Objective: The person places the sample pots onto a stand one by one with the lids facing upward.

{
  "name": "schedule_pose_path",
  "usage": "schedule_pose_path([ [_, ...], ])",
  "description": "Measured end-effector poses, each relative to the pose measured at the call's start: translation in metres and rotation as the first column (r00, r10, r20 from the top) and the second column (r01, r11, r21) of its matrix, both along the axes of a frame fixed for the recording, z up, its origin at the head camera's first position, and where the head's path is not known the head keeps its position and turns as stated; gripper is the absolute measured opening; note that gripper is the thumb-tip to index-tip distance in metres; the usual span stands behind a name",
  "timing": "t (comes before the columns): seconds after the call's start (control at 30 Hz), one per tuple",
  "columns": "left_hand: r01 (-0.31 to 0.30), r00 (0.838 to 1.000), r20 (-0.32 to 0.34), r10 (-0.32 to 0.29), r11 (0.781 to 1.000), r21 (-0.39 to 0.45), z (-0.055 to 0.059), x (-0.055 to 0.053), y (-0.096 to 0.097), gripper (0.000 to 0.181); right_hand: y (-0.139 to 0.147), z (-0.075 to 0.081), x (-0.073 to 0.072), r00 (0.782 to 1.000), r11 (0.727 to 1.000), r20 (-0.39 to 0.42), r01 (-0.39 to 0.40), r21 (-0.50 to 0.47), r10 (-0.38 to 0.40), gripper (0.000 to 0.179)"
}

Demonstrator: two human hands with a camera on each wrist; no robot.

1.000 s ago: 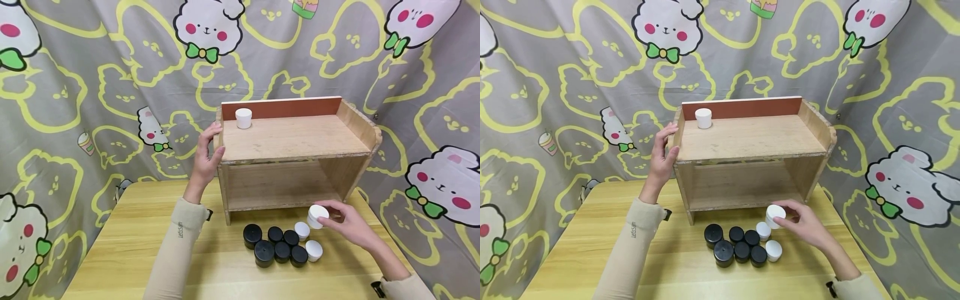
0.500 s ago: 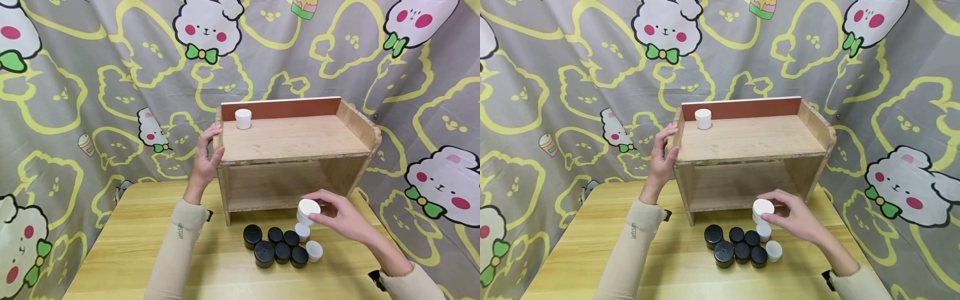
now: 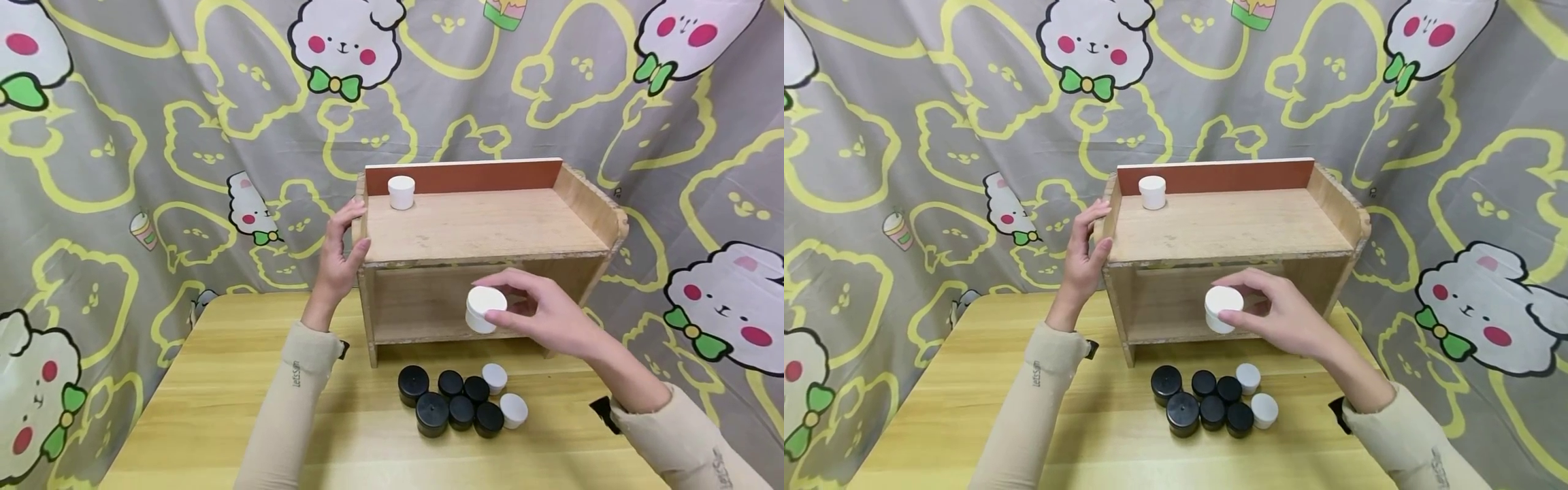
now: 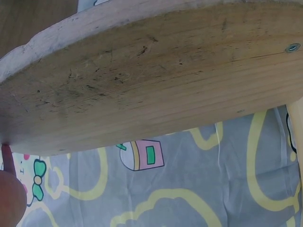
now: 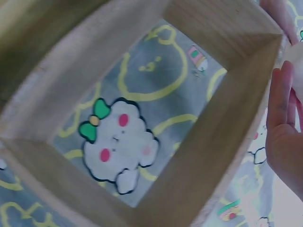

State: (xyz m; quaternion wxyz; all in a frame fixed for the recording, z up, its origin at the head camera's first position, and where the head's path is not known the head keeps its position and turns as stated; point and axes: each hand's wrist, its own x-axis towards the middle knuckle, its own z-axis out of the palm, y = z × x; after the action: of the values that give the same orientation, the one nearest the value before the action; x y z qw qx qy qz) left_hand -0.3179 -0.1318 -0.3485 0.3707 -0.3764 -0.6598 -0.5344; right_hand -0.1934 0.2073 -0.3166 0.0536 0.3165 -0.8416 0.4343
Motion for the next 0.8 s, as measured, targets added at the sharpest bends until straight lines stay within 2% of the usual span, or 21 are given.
schedule_pose_path([
  [0.03,0.001,1.0,-0.006,-0.001,1.0,-0.001,-0.003,-0.005,0.0,0.045,-0.002,0.005,-0.001,1.0,1.0,0.003,0.005,0.005,-0.005,0.038],
  [0.13,0.008,1.0,-0.01,-0.008,1.0,0.001,-0.005,-0.01,-0.002,0.048,-0.007,0.018,-0.006,1.0,1.0,0.012,0.019,0.022,-0.019,0.036],
  [0.3,0.009,1.0,-0.002,-0.009,1.0,-0.003,-0.005,-0.008,-0.001,0.049,-0.014,0.034,-0.014,0.999,0.999,0.034,0.039,0.022,-0.039,0.034],
  [0.4,-0.004,1.0,0.005,0.004,1.0,-0.002,-0.005,-0.007,0.001,0.049,-0.017,0.04,-0.018,0.998,0.998,0.045,0.054,0.018,-0.055,0.035],
  [0.67,0.002,1.0,0.002,-0.002,1.0,-0.008,-0.007,-0.011,-0.001,0.048,-0.025,0.052,-0.026,0.989,0.994,0.098,0.111,-0.014,-0.109,0.035],
  [0.8,0.003,1.0,0.003,-0.003,1.0,-0.008,-0.006,-0.01,-0.001,0.05,-0.03,0.06,-0.032,0.986,0.99,0.095,0.137,-0.012,-0.136,0.039],
])
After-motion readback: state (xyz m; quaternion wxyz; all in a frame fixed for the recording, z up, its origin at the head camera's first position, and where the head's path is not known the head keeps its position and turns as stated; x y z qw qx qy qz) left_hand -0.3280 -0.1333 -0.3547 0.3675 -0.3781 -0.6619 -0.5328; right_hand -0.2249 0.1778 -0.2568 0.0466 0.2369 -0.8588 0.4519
